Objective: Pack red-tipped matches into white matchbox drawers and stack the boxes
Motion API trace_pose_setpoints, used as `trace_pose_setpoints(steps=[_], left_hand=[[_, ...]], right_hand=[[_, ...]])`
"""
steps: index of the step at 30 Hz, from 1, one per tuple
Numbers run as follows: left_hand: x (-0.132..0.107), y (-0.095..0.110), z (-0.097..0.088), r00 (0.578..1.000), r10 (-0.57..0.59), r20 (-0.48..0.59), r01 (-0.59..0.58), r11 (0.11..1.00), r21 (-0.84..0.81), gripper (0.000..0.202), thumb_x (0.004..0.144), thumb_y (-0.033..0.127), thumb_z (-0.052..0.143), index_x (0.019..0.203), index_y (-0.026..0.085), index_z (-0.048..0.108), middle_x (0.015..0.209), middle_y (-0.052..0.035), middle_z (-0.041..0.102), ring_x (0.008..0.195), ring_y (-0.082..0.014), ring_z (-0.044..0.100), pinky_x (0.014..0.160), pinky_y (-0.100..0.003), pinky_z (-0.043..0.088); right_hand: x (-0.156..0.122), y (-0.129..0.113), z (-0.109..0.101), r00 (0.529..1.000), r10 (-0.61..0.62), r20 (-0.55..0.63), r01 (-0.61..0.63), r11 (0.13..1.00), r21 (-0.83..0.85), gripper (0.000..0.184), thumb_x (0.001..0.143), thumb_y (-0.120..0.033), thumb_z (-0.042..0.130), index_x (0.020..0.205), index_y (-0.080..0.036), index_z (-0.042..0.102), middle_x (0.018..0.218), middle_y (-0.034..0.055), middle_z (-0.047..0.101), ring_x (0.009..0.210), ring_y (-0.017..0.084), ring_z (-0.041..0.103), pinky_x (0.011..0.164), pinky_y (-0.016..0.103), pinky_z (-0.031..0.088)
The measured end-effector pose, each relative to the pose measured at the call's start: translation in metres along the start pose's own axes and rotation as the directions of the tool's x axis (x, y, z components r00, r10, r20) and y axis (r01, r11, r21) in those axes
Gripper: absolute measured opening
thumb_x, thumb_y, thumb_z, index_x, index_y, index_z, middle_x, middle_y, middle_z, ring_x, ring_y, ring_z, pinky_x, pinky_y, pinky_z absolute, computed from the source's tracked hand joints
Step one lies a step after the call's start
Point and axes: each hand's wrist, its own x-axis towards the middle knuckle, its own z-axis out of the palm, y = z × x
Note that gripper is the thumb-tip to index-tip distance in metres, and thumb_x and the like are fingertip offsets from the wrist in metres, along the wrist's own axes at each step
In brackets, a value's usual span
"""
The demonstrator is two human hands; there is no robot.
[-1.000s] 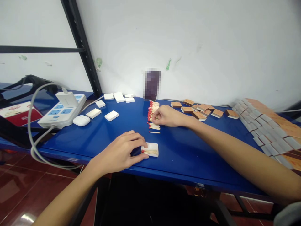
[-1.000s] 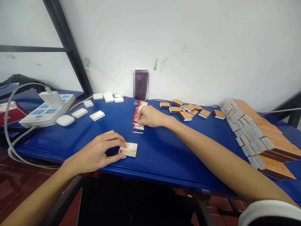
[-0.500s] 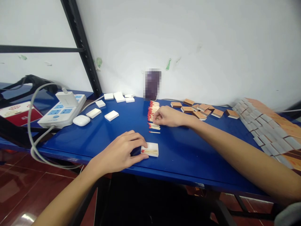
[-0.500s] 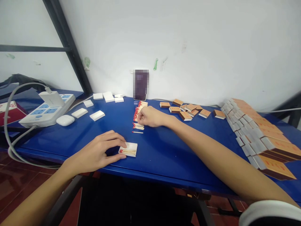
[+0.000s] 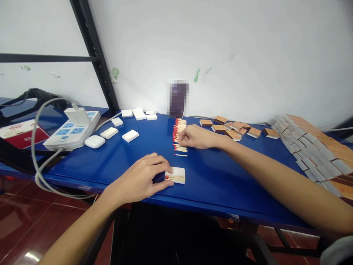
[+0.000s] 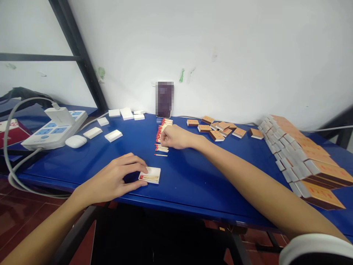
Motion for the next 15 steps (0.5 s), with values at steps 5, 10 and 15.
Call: trace_pose_setpoints(steps=[5,10,15], left_hand=[[0.0000,-0.0001,0.0000,1.000,-0.007,0.013,0.007,1.000,-0.005,0.017,0.095,0.034,0.062,0.104,0.020,0.066,0.106,-0.0052,0.066,0.095,-0.0203,0.058,0.088,-0.035,0.045],[0.0014,-0.0005,-0.0004,1.000,-0.011,0.016,0.011,1.000,0.000,0.018,0.095,0.034,0.062,0.104,0.020,0.066,0.106,-0.0052,0.066,0.095,-0.0205,0.057,0.087,-0.035,0.045],[0.0008,0.0000,-0.0006,1.000,-0.010,0.017,0.010,1.000,-0.002,0.017,0.095,0.034,0.062,0.104,0.020,0.066,0.106,-0.0047,0.066,0.095,-0.0196,0.057,0.087,-0.034,0.045]], right_hand=[[-0.0003,0.0039,-0.0002,0.998,-0.053,-0.022,0.054,0.998,0.014,0.016,0.076,-0.022,0.056,0.068,-0.016,0.069,0.060,-0.0011,0.061,0.056,0.011,0.049,0.058,0.024,0.035],[-0.0025,-0.0026,-0.0008,0.998,-0.064,-0.018,0.065,0.997,0.035,0.014,0.075,-0.019,0.058,0.068,-0.015,0.069,0.058,-0.0011,0.061,0.054,0.010,0.048,0.058,0.024,0.035],[-0.0024,-0.0061,-0.0005,0.999,-0.047,-0.009,0.047,0.998,0.032,0.014,0.077,-0.021,0.060,0.070,-0.014,0.070,0.059,-0.0004,0.060,0.055,0.010,0.049,0.058,0.024,0.034]])
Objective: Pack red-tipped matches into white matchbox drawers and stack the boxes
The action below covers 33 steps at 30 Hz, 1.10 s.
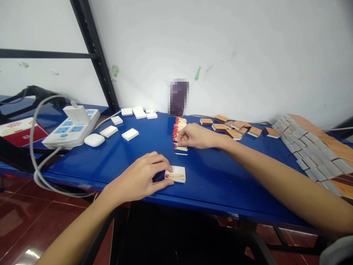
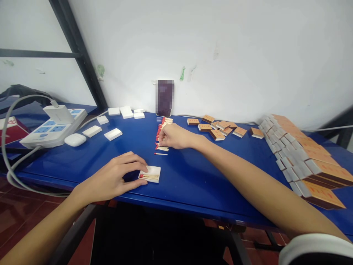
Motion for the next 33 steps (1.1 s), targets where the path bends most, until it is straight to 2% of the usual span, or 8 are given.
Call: trace_pose_setpoints(steps=[25,33], left_hand=[[0.0002,-0.0007,0.0008,1.000,0.002,-0.002,-0.002,1.000,0.007,0.017,0.094,0.033,0.063,0.104,0.020,0.066,0.106,-0.0040,0.066,0.095,-0.0197,0.058,0.087,-0.034,0.045],[0.0002,0.0000,0.0000,1.000,0.004,-0.005,-0.004,1.000,0.007,0.017,0.094,0.033,0.063,0.104,0.020,0.066,0.105,-0.0039,0.066,0.095,-0.0194,0.058,0.087,-0.033,0.045]], right_hand=[[-0.0011,0.0012,-0.0023,0.999,-0.011,0.030,0.010,0.999,0.043,0.014,0.076,-0.022,0.060,0.073,-0.014,0.071,0.061,-0.0002,0.062,0.055,0.010,0.050,0.057,0.024,0.035],[-0.0016,0.0003,-0.0023,0.999,-0.022,0.023,0.021,0.998,0.051,0.018,0.079,-0.027,0.061,0.072,-0.013,0.071,0.058,-0.0006,0.060,0.054,0.010,0.048,0.058,0.025,0.035]])
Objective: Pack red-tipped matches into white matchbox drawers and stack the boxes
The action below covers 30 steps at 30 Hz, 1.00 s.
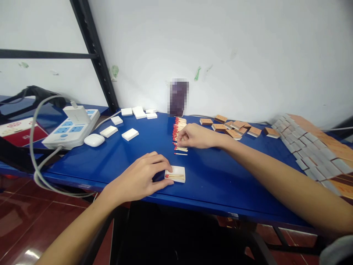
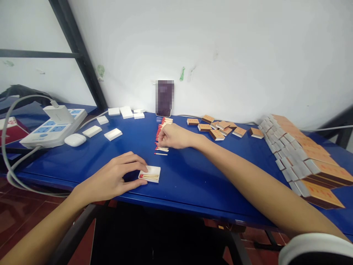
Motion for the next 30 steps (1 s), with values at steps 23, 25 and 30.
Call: trace_pose_setpoints(steps=[23,25,30], left_hand=[[0.0002,-0.0002,0.0006,1.000,-0.006,0.002,0.006,1.000,0.000,0.017,0.094,0.034,0.063,0.105,0.020,0.067,0.106,-0.0049,0.067,0.096,-0.0201,0.058,0.087,-0.034,0.046],[0.0001,-0.0001,0.0006,1.000,-0.002,0.000,0.002,1.000,0.002,0.017,0.094,0.033,0.063,0.104,0.020,0.066,0.105,-0.0050,0.067,0.096,-0.0202,0.059,0.088,-0.035,0.046],[0.0001,0.0005,-0.0003,1.000,-0.001,-0.001,0.001,1.000,0.004,0.017,0.094,0.034,0.062,0.104,0.020,0.066,0.106,-0.0052,0.066,0.096,-0.0204,0.059,0.090,-0.035,0.046]], right_hand=[[0.0004,-0.0005,-0.0009,0.999,0.027,0.023,-0.027,1.000,-0.004,0.019,0.079,-0.029,0.062,0.074,-0.013,0.071,0.060,0.0005,0.060,0.054,0.010,0.048,0.056,0.024,0.033],[-0.0003,-0.0019,-0.0019,0.999,0.028,0.024,-0.027,1.000,-0.011,0.019,0.079,-0.029,0.062,0.074,-0.013,0.071,0.059,-0.0004,0.059,0.054,0.010,0.047,0.057,0.024,0.033],[-0.0018,-0.0039,-0.0039,0.999,0.029,0.036,-0.028,1.000,-0.005,0.018,0.079,-0.028,0.063,0.076,-0.014,0.073,0.057,-0.0014,0.058,0.053,0.010,0.047,0.057,0.025,0.034]])
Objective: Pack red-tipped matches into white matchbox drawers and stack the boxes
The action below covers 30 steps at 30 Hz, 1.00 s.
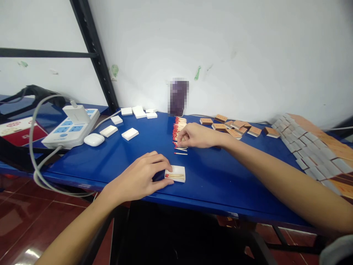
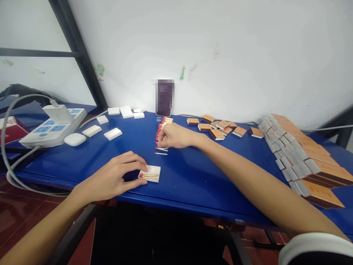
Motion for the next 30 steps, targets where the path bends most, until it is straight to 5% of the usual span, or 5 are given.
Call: trace_pose_setpoints(steps=[14,22,30], left_hand=[[0.0008,-0.0002,0.0004,1.000,-0.003,0.008,0.003,1.000,-0.002,0.018,0.095,0.034,0.062,0.104,0.020,0.066,0.105,-0.0057,0.067,0.095,-0.0204,0.058,0.086,-0.035,0.046],[0.0000,0.0012,-0.0001,1.000,-0.001,-0.001,0.001,1.000,0.006,0.017,0.094,0.034,0.063,0.103,0.019,0.067,0.105,-0.0057,0.067,0.096,-0.0204,0.060,0.089,-0.035,0.046],[0.0005,0.0004,0.0001,1.000,-0.002,-0.007,0.002,1.000,-0.002,0.017,0.094,0.033,0.063,0.105,0.021,0.067,0.104,-0.0049,0.067,0.095,-0.0200,0.060,0.087,-0.034,0.047]], right_hand=[[-0.0014,-0.0002,-0.0008,1.000,-0.018,0.007,0.018,0.999,-0.034,0.022,0.081,-0.037,0.066,0.079,-0.015,0.073,0.061,-0.0012,0.058,0.056,0.011,0.049,0.058,0.025,0.034],[-0.0060,0.0063,-0.0082,0.985,0.090,0.148,-0.068,0.987,-0.148,0.069,0.067,-0.064,0.074,0.116,-0.016,0.062,0.081,0.0039,0.066,0.067,0.018,0.056,0.061,0.027,0.037],[-0.0044,0.0009,-0.0019,0.990,0.035,0.134,-0.016,0.990,-0.140,0.025,0.081,-0.039,0.066,0.092,-0.017,0.069,0.073,0.0030,0.065,0.062,0.015,0.056,0.056,0.026,0.036]])
